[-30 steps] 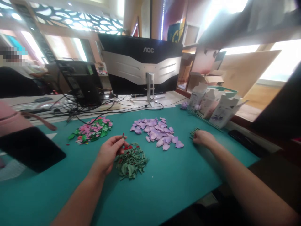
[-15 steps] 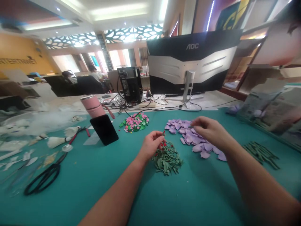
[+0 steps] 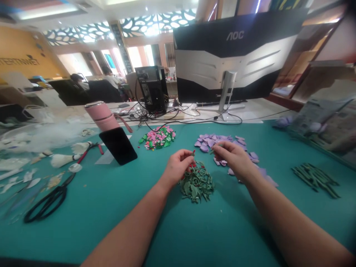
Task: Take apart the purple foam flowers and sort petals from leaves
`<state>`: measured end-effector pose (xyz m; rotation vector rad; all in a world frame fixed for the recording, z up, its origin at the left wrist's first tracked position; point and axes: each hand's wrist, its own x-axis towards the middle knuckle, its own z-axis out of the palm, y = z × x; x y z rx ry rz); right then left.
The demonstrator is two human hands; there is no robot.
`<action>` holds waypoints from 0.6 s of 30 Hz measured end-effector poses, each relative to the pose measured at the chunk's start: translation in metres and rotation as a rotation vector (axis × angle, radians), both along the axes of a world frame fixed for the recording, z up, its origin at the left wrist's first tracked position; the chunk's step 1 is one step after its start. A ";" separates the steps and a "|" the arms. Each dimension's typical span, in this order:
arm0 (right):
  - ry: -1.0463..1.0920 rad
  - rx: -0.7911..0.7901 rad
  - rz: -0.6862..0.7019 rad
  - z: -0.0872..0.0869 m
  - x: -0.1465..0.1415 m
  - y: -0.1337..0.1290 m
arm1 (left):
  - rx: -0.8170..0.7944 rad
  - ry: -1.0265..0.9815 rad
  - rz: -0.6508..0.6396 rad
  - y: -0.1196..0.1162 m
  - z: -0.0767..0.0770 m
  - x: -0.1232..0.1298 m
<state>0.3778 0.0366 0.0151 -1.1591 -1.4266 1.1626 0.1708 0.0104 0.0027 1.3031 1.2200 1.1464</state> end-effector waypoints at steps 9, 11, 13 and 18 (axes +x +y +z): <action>0.077 0.100 0.025 0.000 -0.007 -0.005 | 0.068 0.068 -0.060 -0.002 -0.002 0.007; 0.073 0.133 0.000 0.001 -0.006 -0.005 | 0.103 0.077 -0.056 -0.001 -0.003 0.009; 0.054 0.161 -0.012 0.002 -0.004 -0.004 | 0.126 0.080 -0.053 0.000 -0.004 0.010; 0.028 0.195 -0.008 0.000 0.000 0.000 | 0.156 0.102 -0.051 0.001 -0.007 0.012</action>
